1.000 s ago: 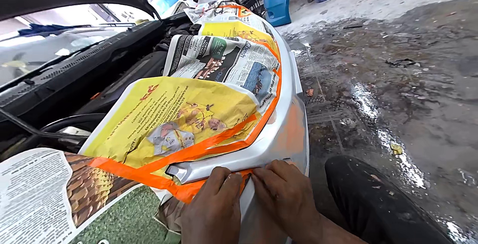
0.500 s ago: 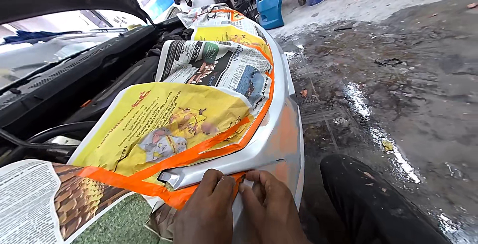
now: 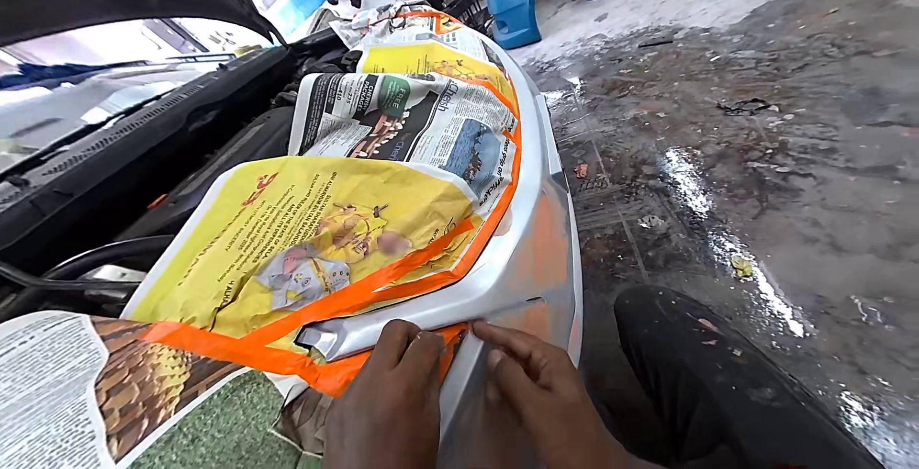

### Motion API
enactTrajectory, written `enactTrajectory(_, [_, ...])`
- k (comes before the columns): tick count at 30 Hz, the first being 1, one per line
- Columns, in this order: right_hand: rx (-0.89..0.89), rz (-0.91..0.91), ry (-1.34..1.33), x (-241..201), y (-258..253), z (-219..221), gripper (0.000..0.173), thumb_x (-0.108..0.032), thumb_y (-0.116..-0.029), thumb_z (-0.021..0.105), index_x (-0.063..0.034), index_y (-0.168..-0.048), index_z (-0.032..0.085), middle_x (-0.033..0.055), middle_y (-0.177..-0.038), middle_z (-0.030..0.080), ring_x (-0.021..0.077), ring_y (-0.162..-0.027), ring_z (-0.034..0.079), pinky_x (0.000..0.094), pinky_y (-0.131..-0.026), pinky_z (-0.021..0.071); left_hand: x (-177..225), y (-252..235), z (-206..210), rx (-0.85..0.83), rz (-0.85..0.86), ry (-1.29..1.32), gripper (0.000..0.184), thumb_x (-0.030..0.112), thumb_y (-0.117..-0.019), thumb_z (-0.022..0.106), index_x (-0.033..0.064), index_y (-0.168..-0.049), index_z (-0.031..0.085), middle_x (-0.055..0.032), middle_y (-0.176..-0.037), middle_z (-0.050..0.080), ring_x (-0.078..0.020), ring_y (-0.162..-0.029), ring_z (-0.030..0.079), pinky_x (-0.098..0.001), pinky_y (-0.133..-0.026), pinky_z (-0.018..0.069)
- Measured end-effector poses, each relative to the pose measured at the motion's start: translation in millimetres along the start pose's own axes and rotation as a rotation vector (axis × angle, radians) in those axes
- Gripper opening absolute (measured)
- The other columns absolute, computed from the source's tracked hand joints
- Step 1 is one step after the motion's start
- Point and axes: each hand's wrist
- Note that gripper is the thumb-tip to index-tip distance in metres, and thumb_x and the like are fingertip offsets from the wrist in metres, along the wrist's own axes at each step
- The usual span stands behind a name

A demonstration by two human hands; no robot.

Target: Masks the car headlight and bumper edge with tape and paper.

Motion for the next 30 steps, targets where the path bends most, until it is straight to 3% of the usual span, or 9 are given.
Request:
enactTrajectory(4, [-0.02,0.014,-0.04,2.4,-6.8,2.4,0.035,-0.011,-0.105,0.049,-0.0014,-0.135,0.064,0.0035,-0.08,0.067,0.01,-0.057,0.057,0.0238,-0.05,0.0479,-1.2,-0.5,0.7,0.019,0.0,-0.001,0.014,0.014,-0.0927,0.064,0.0156,-0.085,0.076,-0.0022,-0.09,0.068,-0.0147,-0.07,0.067,-0.0325,-0.05,0.0536])
enactTrajectory(7, [0.018,-0.15,0.133,10.7,-14.2,-5.5,0.031,-0.013,-0.1046,0.05,-0.0054,-0.125,0.072,0.0018,-0.093,0.073,0.0069,-0.066,0.062,0.0221,-0.059,0.0538,-1.6,0.0,2.1,0.033,-0.006,-0.007,0.015,0.014,-0.0924,0.063,0.0165,-0.084,0.076,-0.0013,-0.09,0.068,-0.0136,-0.068,0.067,-0.0313,-0.049,0.0524])
enactTrajectory(10, [-0.008,-0.223,0.243,15.8,-19.8,-8.9,0.031,-0.016,-0.1052,0.051,-0.0073,-0.125,0.073,0.0009,-0.105,0.075,0.0049,-0.076,0.067,0.022,-0.069,0.0573,-1.4,-0.2,1.7,0.027,-0.004,-0.001,0.015,0.014,-0.0921,0.063,0.016,-0.084,0.076,-0.002,-0.09,0.068,-0.0138,-0.068,0.067,-0.0323,-0.049,0.0529])
enactTrajectory(13, [-0.007,-0.274,0.296,16.3,-25.7,-12.0,0.029,-0.017,-0.1048,0.052,-0.0084,-0.119,0.075,0.0004,-0.102,0.075,0.0041,-0.075,0.065,0.0209,-0.068,0.0554,-2.3,-1.1,1.8,0.023,0.004,0.005,0.014,0.013,-0.0916,0.064,0.0157,-0.083,0.076,-0.0023,-0.09,0.068,-0.0145,-0.069,0.067,-0.0317,-0.049,0.0533])
enactTrajectory(17, [0.007,-0.744,0.749,29.8,-32.1,-22.6,0.03,-0.017,-0.1018,0.053,-0.0131,-0.119,0.077,0.002,-0.083,0.068,0.0109,-0.07,0.063,0.0274,-0.059,0.0532,-3.2,-1.1,1.1,0.009,0.005,0.008,0.014,0.012,-0.0918,0.064,0.0155,-0.084,0.076,-0.0023,-0.09,0.068,-0.0146,-0.069,0.067,-0.0318,-0.05,0.0533])
enactTrajectory(20, [-0.067,-0.96,0.899,34.5,-24.1,-25.9,0.026,-0.02,-0.1018,0.055,-0.0166,-0.12,0.074,0.0025,-0.085,0.07,0.0158,-0.072,0.066,0.0316,-0.058,0.0532,-3.0,-3.1,-1.4,-0.018,0.012,0.014,0.012,0.012,-0.0923,0.066,0.0135,-0.085,0.076,-0.0051,-0.09,0.069,-0.0172,-0.071,0.068,-0.0339,-0.051,0.0538])
enactTrajectory(23, [0.028,-0.75,0.706,35.5,-22.3,-20.4,0.031,-0.024,-0.1038,0.051,-0.0112,-0.121,0.074,0.0031,-0.082,0.066,0.0102,-0.064,0.061,0.0266,-0.053,0.0511,-2.1,-4.1,-2.9,-0.026,0.012,0.025,0.012,0.013,-0.0932,0.066,0.0131,-0.087,0.077,-0.0064,-0.091,0.069,-0.0179,-0.072,0.068,-0.0337,-0.053,0.0544])
enactTrajectory(25, [0.043,-0.576,0.583,32.9,-23.1,-15.6,0.034,-0.024,-0.1048,0.052,-0.0115,-0.127,0.073,0.0029,-0.086,0.067,0.0078,-0.066,0.059,0.0249,-0.057,0.0524,-2.2,-2.2,-3.0,-0.028,0.016,0.018,0.013,0.013,-0.0933,0.065,0.0132,-0.087,0.077,-0.0061,-0.091,0.069,-0.0177,-0.072,0.069,-0.0334,-0.053,0.0547])
enactTrajectory(30, [-0.021,-0.617,0.6,38.4,-8.9,-6.1,0.036,-0.014,-0.0979,0.053,-0.0146,-0.126,0.075,0.005,-0.076,0.063,0.0134,-0.059,0.057,0.0302,-0.05,0.0487,-0.9,-3.6,-7.4,-0.074,0.017,0.011,0.013,0.012,-0.0939,0.065,0.0122,-0.089,0.077,-0.008,-0.092,0.069,-0.0194,-0.074,0.069,-0.0343,-0.055,0.0554])
Point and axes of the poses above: each hand's wrist, its own y-axis away from the middle knuckle, its own z-axis out of the palm, x = y × z
